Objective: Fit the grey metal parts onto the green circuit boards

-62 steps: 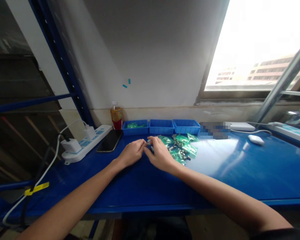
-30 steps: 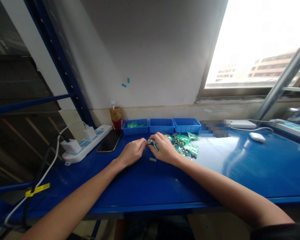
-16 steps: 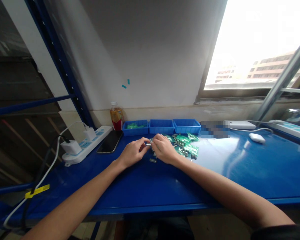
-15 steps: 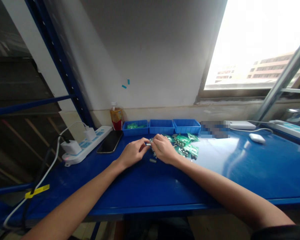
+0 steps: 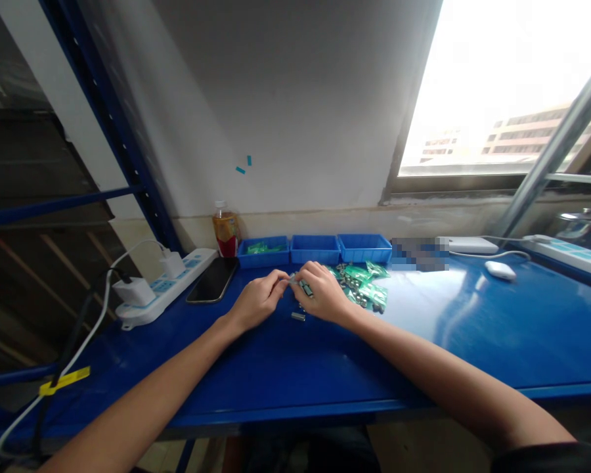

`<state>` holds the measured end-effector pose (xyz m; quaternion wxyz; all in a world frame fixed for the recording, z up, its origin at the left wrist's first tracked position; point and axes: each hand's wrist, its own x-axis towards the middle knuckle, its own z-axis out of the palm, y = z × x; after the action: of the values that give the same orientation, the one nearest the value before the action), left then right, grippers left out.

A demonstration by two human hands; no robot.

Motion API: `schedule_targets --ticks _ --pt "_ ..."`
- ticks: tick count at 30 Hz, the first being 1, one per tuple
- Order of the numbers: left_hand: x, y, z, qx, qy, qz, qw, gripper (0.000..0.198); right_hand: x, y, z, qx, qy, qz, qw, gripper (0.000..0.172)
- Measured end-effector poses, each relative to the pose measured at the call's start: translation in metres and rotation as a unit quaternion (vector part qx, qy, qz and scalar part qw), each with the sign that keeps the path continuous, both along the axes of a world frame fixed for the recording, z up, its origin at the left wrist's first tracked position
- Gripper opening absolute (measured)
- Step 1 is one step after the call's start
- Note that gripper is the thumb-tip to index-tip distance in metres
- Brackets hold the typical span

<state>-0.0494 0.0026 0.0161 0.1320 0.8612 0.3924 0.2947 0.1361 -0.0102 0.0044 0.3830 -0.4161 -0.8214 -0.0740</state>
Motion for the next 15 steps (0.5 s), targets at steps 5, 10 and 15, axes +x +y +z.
schedule_targets --ticks 5,10,15 --pt "0.0024 -0.0005 -0.002 -0.003 0.008 -0.024 1.0 0.027 0.0011 0.0032 -0.0014 -0.015 0.005 -0.004 1.0 0.021" --pt "0.0014 -0.001 0.0002 0.01 0.018 -0.012 1.0 0.028 0.0024 0.0012 0.0009 -0.011 0.016 0.003 1.0 0.015" --pt "0.0004 -0.0019 0.0033 -0.007 0.026 -0.015 1.0 0.036 0.006 0.0005 0.0029 0.019 -0.014 0.046 0.999 0.013"
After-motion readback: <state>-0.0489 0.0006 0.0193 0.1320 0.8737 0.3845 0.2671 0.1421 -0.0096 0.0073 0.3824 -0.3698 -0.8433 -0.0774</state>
